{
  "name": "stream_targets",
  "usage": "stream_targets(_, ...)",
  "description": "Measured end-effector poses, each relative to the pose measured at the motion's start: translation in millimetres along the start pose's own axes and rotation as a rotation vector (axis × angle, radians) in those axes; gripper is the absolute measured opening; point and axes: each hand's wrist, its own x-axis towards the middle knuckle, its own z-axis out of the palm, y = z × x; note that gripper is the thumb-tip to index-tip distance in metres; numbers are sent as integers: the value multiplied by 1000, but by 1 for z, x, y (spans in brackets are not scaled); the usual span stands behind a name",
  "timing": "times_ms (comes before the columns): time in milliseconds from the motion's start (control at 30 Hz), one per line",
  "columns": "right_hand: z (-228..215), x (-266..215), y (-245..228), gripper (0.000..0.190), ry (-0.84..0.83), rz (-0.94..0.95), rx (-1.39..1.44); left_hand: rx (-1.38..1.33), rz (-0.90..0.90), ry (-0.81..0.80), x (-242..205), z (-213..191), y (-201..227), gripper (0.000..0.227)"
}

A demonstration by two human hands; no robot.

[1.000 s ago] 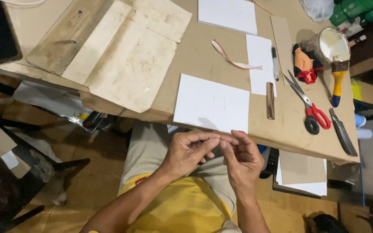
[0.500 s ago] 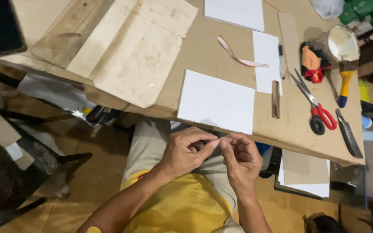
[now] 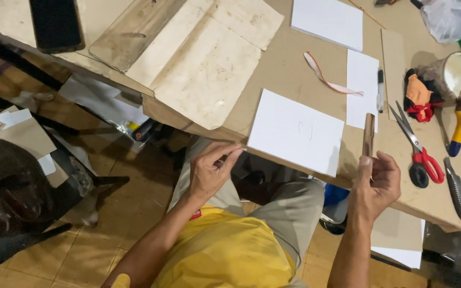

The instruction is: The person cuts a small piece of paper with scissors, applies glue to a white sheet, and attaches a small paper strip. They then cut a larger white sheet and apply glue to another piece of paper, attaching a strip to it as well.

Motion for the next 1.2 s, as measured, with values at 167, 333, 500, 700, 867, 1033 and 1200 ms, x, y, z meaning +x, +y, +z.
stream_targets(167,10,-2,19,18,-25,31,19,-78,-24,8,5,7,-3,15)
stream_targets(333,9,-2,23,18,-11,27,46,-72,-24,-13,5,9,-3,16)
stream_targets(500,9,-4,22,18,-28,25,53,-73,-4,-4,5,10,-1,17)
stream_targets(700,9,-5,23,18,-3,65,63,-60,-4,-2,4,12,-3,18)
stream_targets(867,8,-7,21,18,-15,61,75,40,144,35,4,14,-4,15)
stream_targets(1033,5,-6,28,18,-31,18,67,61,119,2,5,12,-5,17)
stream_targets(1200,8,-7,29,17,-13,24,71,16,100,-48,13,8,-3,20)
